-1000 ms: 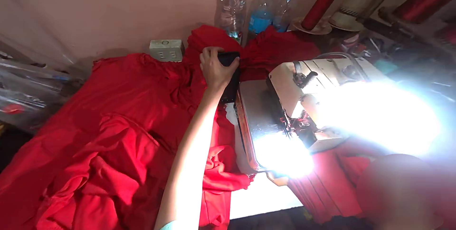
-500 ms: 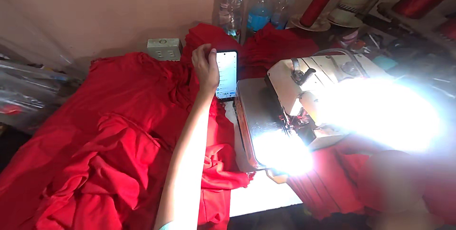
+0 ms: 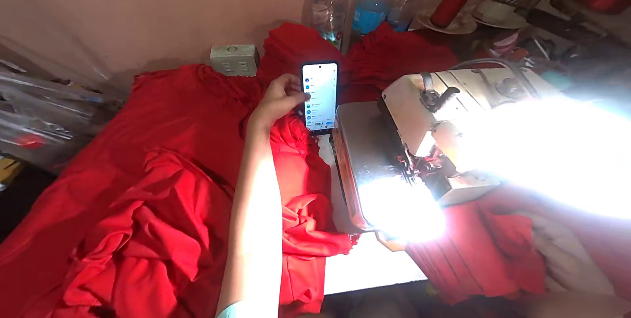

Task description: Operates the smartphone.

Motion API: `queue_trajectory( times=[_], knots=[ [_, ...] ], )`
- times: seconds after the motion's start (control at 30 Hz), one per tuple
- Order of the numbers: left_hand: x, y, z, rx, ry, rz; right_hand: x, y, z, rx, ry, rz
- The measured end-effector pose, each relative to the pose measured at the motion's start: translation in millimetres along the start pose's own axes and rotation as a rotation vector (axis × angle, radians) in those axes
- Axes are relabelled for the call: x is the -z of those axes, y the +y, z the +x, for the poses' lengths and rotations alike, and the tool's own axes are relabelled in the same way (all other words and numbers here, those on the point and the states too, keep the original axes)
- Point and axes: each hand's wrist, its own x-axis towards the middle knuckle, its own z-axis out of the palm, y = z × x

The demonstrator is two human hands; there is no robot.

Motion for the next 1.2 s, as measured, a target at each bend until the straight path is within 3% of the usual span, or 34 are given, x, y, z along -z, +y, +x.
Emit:
queue_trajectory(
  times=[0.07,0.17,0.37,0.47,0.93,1.2],
  knots=[
    [-3,-1,-1,0.076,-0.132,0.022,0,0,1,0.011,-0.021,0.017],
    [-8,-9,1,0.046,-0.213,0.039,4,3,0,0.007,-0.026,0.010],
    [-10,-2,4,0.118,-0.107,0.098,5,2,-2,0.005,-0.007,-0.054],
    [-9,-2,4,0.094,-0.135,0.052,-5,-7,-1,-0.020,0.046,-0.044],
    [-7,-7,7,0.095,-0.076,0.002,4,4,0,0.038,-0.036,0.021],
    [-7,-2,5,0.187,-0.076,-0.042,-3,-4,2,0.026,-0.056,0.020]
  ],
)
